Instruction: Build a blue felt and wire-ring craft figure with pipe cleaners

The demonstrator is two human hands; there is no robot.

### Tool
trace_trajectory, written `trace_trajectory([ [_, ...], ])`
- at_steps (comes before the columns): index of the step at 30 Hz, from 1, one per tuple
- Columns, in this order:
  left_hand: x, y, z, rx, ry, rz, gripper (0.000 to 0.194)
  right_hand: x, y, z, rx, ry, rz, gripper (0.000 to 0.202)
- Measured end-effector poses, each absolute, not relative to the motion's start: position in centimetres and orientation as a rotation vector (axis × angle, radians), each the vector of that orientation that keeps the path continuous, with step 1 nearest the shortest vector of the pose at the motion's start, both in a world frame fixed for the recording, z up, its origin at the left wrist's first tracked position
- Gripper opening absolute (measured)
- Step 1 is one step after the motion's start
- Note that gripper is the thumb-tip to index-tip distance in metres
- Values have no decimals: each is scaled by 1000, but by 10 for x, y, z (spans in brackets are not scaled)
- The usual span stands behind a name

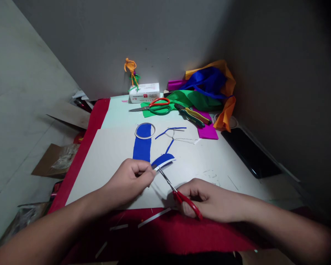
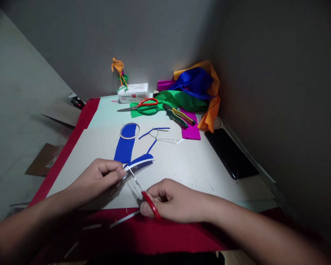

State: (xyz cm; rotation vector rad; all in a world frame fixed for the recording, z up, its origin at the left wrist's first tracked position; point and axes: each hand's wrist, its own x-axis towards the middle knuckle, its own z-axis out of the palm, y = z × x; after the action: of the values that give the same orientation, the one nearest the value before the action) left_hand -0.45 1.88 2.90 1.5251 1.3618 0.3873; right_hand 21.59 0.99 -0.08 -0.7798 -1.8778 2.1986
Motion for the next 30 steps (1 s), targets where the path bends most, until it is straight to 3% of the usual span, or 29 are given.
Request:
trace_trajectory([
  [13, -4, 19, 23, 1554, 1358, 433, 27, 212, 11, -5, -814, -1787, 2268, 25],
  [21, -3, 20, 23, 1605, 1357, 467, 26, 210, 8, -8, -784, -1640, 2300, 34],
  [30, -3, 19, 21, 1532, 1350, 504, 25, 209, 0, -23, -758, -1395, 2442, 29],
])
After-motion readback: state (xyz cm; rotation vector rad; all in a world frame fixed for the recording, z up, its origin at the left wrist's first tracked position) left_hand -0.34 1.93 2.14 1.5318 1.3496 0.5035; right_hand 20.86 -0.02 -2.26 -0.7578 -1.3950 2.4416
